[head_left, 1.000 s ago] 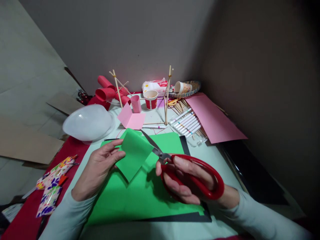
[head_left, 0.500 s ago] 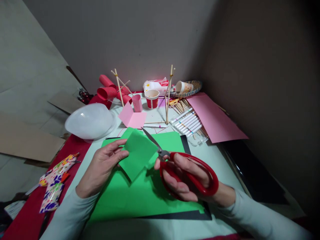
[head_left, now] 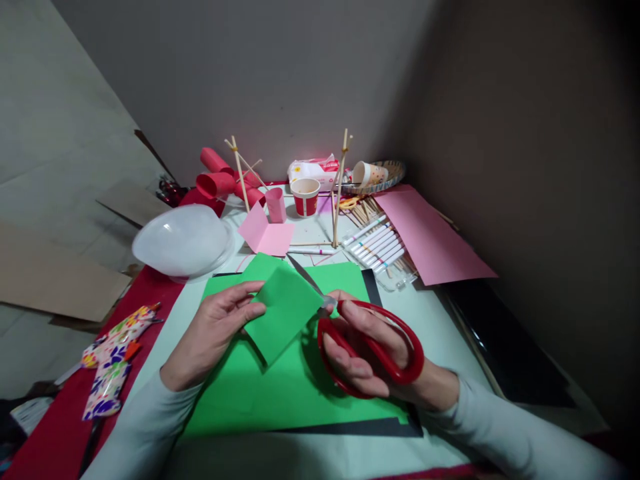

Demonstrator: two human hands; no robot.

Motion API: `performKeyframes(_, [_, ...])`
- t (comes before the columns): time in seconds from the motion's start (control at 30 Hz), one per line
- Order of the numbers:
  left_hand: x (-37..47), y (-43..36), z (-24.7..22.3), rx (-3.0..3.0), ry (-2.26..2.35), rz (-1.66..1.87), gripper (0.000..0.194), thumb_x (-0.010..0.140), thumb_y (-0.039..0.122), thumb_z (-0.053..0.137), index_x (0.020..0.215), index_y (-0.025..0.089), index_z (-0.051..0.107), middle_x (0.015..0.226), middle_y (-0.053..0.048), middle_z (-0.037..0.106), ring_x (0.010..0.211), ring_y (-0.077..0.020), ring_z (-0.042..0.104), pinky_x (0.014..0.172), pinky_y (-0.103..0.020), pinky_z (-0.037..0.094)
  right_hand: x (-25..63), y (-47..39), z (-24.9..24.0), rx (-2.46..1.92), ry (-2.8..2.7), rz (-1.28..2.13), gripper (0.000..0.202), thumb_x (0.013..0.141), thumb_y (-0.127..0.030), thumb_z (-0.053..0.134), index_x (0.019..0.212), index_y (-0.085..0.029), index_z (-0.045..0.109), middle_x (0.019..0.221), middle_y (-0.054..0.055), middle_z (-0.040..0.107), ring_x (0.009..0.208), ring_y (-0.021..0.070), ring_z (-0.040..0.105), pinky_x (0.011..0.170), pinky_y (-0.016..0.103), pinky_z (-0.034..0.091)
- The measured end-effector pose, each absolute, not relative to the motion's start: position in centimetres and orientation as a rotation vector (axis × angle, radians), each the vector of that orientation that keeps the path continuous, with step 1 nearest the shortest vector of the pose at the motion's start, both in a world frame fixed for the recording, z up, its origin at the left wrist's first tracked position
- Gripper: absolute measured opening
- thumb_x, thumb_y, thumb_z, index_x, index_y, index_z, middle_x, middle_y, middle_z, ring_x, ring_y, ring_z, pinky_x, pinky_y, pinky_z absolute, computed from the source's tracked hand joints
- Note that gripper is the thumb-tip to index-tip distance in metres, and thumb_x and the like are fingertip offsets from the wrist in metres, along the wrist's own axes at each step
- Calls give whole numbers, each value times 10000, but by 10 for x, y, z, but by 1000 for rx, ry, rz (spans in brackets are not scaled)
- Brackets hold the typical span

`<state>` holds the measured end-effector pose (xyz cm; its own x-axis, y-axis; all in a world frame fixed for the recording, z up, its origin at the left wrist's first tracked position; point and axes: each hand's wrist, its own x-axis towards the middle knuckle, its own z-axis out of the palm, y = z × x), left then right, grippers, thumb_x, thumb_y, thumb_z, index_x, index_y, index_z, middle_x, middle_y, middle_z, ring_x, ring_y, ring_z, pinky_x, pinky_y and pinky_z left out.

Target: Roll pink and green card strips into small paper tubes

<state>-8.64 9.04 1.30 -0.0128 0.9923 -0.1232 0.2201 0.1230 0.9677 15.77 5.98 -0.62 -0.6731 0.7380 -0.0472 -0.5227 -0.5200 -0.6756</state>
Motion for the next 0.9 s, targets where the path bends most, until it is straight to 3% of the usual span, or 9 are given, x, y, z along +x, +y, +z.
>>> performKeyframes(0.13, [-87,90,12,1279,1421,964,470,607,484,897,987,218,816,686,-3,620,586,-142,494,476,-242,384,156,62,-5,-435,-925,2232,596,1024,-633,468,710,-143,599,479,-81,408,312,38,318,328,169,266])
performKeyframes(0.3, [-87,92,11,1268,1416,938,485,604,492,895,993,215,812,676,4,611,588,-139,484,492,-243,391,157,61,0,-526,-847,2212,496,993,-577,574,712,-170,537,491,-101,415,312,16,167,279,137,137])
performKeyframes(0.5, [-85,93,10,1248,1416,913,488,581,484,885,978,208,824,643,3,572,589,-156,473,474,-252,386,155,62,-3,-540,-982,2187,625,1040,-619,431,660,-144,576,459,-76,396,302,31,298,302,154,222])
performKeyframes(0.67, [-83,94,7,1238,1433,864,477,551,459,878,946,196,825,684,-11,614,600,-165,496,473,-258,404,156,65,3,-664,-974,2133,494,954,-662,561,765,-215,471,466,-125,372,289,25,156,281,164,119])
performKeyframes(0.77, [-82,96,5,1249,1463,878,453,558,456,863,918,187,813,605,26,553,555,-148,452,470,-253,368,165,73,6,-826,-1147,1893,388,976,-630,539,951,-263,415,541,-128,469,306,61,267,299,169,214])
performKeyframes(0.9, [-86,99,3,1297,1529,1037,281,572,426,857,638,187,725,528,45,495,547,-123,383,516,-258,292,181,84,6,-1288,-1704,1230,279,972,-472,583,1035,-263,410,674,-70,551,498,126,469,462,220,332])
